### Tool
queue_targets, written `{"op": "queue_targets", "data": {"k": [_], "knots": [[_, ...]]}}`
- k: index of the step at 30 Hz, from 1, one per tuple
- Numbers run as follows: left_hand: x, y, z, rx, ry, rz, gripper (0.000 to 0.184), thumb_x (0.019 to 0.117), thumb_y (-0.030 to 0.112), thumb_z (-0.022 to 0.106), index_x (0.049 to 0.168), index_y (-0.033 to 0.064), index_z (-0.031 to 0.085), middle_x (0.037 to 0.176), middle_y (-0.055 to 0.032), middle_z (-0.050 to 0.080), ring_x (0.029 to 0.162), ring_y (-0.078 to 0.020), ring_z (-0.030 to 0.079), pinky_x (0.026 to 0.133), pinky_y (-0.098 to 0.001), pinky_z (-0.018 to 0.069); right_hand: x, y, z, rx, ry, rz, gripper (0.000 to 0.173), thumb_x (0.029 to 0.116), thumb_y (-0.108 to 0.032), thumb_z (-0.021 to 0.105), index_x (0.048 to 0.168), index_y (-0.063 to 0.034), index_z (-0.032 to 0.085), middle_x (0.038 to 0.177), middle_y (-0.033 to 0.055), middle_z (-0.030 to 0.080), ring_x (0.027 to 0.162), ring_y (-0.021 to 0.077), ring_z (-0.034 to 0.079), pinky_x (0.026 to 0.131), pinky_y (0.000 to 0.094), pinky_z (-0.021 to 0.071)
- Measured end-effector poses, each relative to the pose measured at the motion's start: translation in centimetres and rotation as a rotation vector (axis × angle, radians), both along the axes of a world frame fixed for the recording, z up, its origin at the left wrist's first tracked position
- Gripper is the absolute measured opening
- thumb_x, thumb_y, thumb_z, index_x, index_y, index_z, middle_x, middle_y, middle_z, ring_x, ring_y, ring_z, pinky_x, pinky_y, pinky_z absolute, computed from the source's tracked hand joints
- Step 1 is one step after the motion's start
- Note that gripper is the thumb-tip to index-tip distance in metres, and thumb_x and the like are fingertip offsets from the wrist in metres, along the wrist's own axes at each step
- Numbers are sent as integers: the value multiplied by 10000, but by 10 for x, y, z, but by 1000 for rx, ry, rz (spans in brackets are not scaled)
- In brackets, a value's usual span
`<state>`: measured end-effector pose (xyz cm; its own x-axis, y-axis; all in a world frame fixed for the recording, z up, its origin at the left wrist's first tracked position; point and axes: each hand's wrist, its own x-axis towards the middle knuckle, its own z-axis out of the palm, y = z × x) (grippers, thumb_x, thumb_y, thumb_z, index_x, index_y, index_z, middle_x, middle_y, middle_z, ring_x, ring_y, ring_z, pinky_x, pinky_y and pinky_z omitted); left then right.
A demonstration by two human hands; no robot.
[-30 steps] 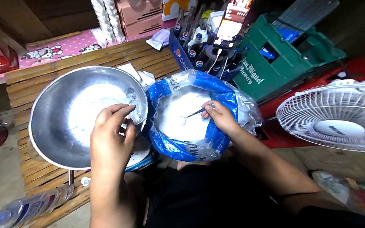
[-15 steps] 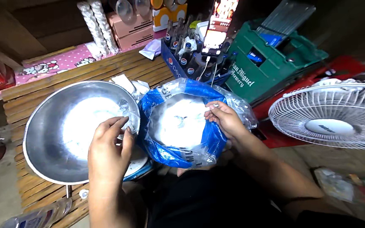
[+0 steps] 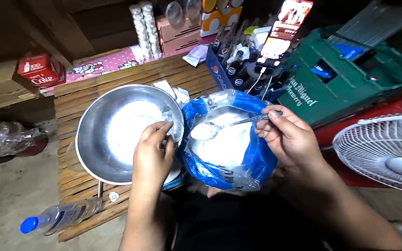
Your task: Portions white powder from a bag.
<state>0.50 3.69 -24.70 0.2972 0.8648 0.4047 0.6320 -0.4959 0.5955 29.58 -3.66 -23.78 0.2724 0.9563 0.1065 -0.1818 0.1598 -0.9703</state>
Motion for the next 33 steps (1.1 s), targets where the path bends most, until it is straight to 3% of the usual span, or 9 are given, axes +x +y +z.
{"op": "queue_targets", "data": {"k": [8, 20, 24, 29, 33], "knots": [[2, 0, 0, -24, -51, -4, 315, 948, 55, 612, 1244, 64, 720, 1234, -107, 669, 832, -119, 678, 693, -267, 583, -25, 12, 18, 68, -36, 46, 224, 1093, -175, 401, 1159, -129, 610, 879, -10, 702, 778, 69, 686, 785, 231, 587], [2, -1, 1, -49, -92, 5, 342, 942, 68, 608, 1270, 64, 706, 1243, -104, 659, 847, -100, 680, 708, -251, 589, -45, 21, 31, 128, -264, 87, 171, 1084, -164, 448, 1165, -136, 596, 897, -14, 698, 802, 72, 681, 778, 229, 579], [3, -2, 3, -64, -88, 7, 339, 940, 64, 618, 1266, 70, 708, 1240, -100, 657, 845, -104, 674, 706, -253, 580, -51, 26, 42, 152, -445, 104, 153, 1078, -175, 475, 1185, -142, 581, 904, -23, 705, 780, 56, 669, 727, 197, 559], [4, -1, 2, -59, -82, 7, 347, 940, 65, 607, 1272, 73, 709, 1244, -102, 655, 838, -102, 671, 695, -248, 575, -69, 42, 58, 328, -687, 140, 117, 1052, -144, 546, 1135, -71, 583, 902, -40, 686, 792, 16, 666, 716, 173, 577], [4, -1, 2, -59, -87, 9, 342, 947, 65, 619, 1277, 72, 705, 1254, -98, 653, 848, -96, 679, 703, -239, 583, -85, 52, 70, 481, -1061, 148, 171, 1040, -174, 547, 1095, -39, 636, 854, -9, 663, 765, 38, 634, 700, 223, 563]]}}
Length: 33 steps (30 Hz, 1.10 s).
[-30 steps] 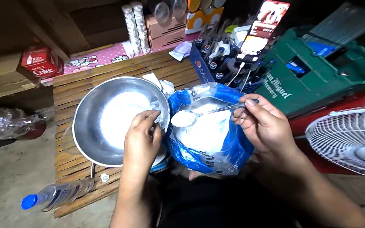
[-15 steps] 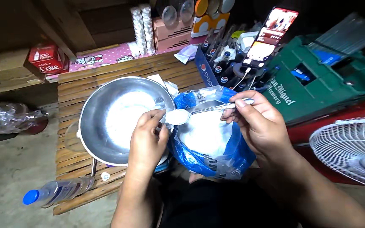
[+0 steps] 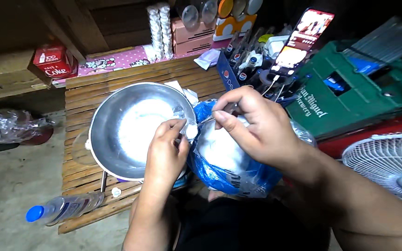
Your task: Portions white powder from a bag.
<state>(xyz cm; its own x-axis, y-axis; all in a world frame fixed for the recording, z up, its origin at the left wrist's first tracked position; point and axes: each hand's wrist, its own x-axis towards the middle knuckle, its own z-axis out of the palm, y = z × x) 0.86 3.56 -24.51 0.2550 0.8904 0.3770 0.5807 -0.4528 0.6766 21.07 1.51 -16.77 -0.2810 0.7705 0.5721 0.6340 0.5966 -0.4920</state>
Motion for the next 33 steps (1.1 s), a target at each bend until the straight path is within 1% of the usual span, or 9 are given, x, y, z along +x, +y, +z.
{"op": "queue_targets", "data": {"k": [3, 6, 11, 14, 18, 20, 23, 27, 33], "knots": [[0, 0, 0, 32, -6, 10, 321, 933, 53, 627, 1241, 58, 718, 1225, -110, 659, 834, -94, 675, 700, -233, 578, -7, 0, 8, 160, -235, 13, 219, 1059, -195, 491, 1079, -57, 659, 883, 36, 672, 862, 146, 667, 775, 321, 564], [-1, 0, 0, 39, -6, 21, 343, 932, 42, 610, 1261, 55, 710, 1242, -114, 656, 830, -98, 675, 693, -238, 578, -2, -4, 14, 201, -224, 14, 226, 1059, -172, 489, 1087, -36, 667, 914, 56, 684, 879, 148, 666, 793, 329, 561], [-3, 1, -2, 19, 20, 4, 356, 948, 73, 619, 1297, 55, 689, 1287, -128, 645, 863, -145, 693, 714, -304, 597, 32, -14, 3, 78, 184, -28, 173, 1078, -148, 486, 1151, -19, 576, 948, -15, 638, 813, -2, 622, 729, 175, 561], [-4, 0, -2, 14, 41, -2, 363, 949, 82, 621, 1306, 65, 686, 1296, -135, 639, 874, -167, 695, 713, -328, 599, 63, -21, -22, 2, 479, -75, 130, 1081, -137, 472, 1175, -106, 558, 944, -75, 662, 807, 11, 651, 750, 204, 578], [-5, -1, -3, 0, 53, 11, 368, 949, 83, 619, 1311, 78, 685, 1294, -125, 642, 871, -162, 697, 699, -324, 600, 93, -42, -58, -232, 733, -226, 180, 1085, -209, 478, 1211, -158, 596, 886, -46, 648, 764, 34, 634, 739, 201, 555], [-5, -2, -4, -3, 54, 14, 370, 951, 82, 614, 1314, 78, 684, 1301, -129, 640, 870, -162, 698, 698, -326, 599, 105, -45, -82, -323, 673, -324, 201, 1086, -212, 466, 1210, -134, 605, 863, -42, 642, 755, 33, 624, 734, 217, 550], [-7, -1, -5, 12, 59, 13, 370, 951, 93, 598, 1309, 72, 685, 1298, -135, 639, 848, -160, 695, 687, -322, 593, 114, -44, -120, -399, 271, -462, 270, 1077, -181, 454, 1217, -22, 621, 861, 53, 672, 760, 117, 649, 744, 336, 569], [-9, -1, -5, 14, 65, 15, 371, 952, 108, 591, 1310, 67, 680, 1296, -149, 637, 869, -172, 695, 693, -336, 590, 112, -41, -150, -427, -143, -475, 286, 1075, -181, 472, 1210, -22, 667, 1038, 157, 721, 996, 328, 704, 912, 548, 554], [-8, 0, -6, 20, 80, 17, 373, 951, 101, 576, 1308, 63, 679, 1293, -159, 639, 853, -188, 702, 689, -348, 595, 100, -40, -164, -526, -109, -372, 330, 1090, -209, 425, 1192, -9, 667, 1025, 154, 727, 1016, 301, 701, 956, 500, 540]]}}
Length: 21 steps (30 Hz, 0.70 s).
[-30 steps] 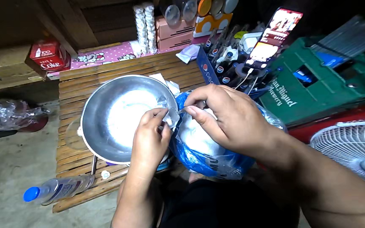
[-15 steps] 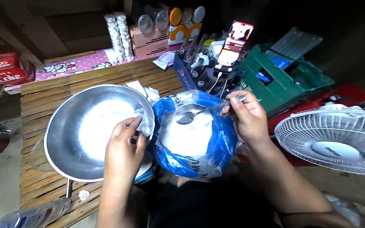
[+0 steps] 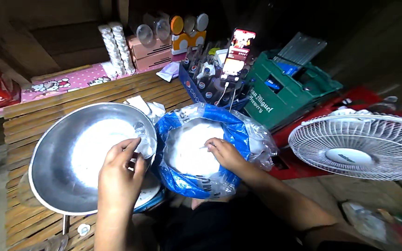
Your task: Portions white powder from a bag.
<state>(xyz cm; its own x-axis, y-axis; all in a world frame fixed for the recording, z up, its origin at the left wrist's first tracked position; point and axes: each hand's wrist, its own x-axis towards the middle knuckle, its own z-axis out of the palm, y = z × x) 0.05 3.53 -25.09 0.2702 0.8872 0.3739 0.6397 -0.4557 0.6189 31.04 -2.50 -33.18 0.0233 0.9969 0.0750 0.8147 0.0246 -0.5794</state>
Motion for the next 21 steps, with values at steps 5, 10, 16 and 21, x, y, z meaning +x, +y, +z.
{"op": "queue_targets", "data": {"k": [5, 10, 16, 21], "knots": [[1, 0, 0, 10, 0, -10, 372, 951, 106, 579, 1306, 62, 680, 1291, -162, 640, 852, -190, 703, 684, -345, 596, 3, -1, -3, 13, 240, -28, 317, 1092, -215, 423, 1170, -23, 663, 915, 90, 706, 863, 156, 683, 856, 368, 564], [0, 0, -1, 15, 3, -11, 376, 951, 110, 579, 1309, 61, 679, 1295, -155, 640, 846, -186, 701, 678, -340, 592, 10, -1, -2, -69, 507, -226, 285, 1096, -150, 418, 1206, 9, 629, 897, 83, 702, 812, 97, 672, 810, 281, 554], [-1, 0, 0, 18, 9, -12, 371, 954, 114, 575, 1304, 50, 680, 1294, -168, 639, 847, -194, 699, 672, -347, 591, 20, -2, 0, -92, 802, -409, 254, 1103, -139, 408, 1226, 2, 580, 838, 34, 653, 735, 80, 641, 732, 256, 546], [0, -1, 1, -3, 1, -5, 368, 951, 87, 600, 1310, 61, 679, 1290, -156, 636, 857, -177, 698, 687, -332, 594, 29, -5, 9, -55, 936, -412, 249, 1109, -159, 389, 1250, -47, 561, 854, 1, 650, 739, 75, 650, 742, 263, 562]]}}
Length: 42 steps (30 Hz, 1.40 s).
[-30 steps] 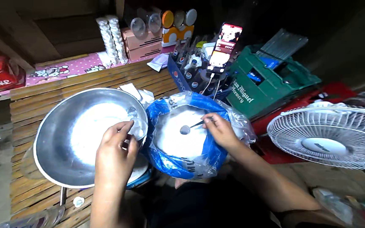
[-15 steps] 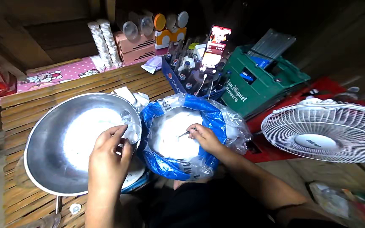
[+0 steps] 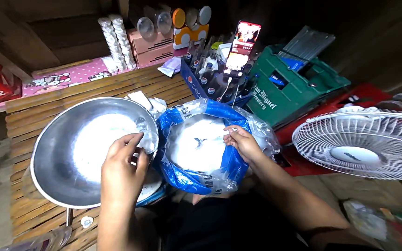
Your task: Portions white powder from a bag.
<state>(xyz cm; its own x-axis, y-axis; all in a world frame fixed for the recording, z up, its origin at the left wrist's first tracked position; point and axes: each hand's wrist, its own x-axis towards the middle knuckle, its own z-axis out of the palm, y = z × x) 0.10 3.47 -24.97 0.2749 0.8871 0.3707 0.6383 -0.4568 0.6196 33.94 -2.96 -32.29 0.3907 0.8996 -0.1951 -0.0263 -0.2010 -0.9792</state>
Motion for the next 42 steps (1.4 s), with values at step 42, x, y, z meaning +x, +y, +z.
{"op": "queue_targets", "data": {"k": [42], "knots": [[6, 0, 7, 0, -72, 36, 342, 944, 41, 612, 1273, 40, 705, 1259, -139, 662, 884, -151, 698, 731, -287, 595, -140, 36, 155, 834, -1100, 499, 201, 1028, -154, 552, 1106, -28, 686, 922, 52, 698, 877, 131, 670, 806, 298, 568]]}}
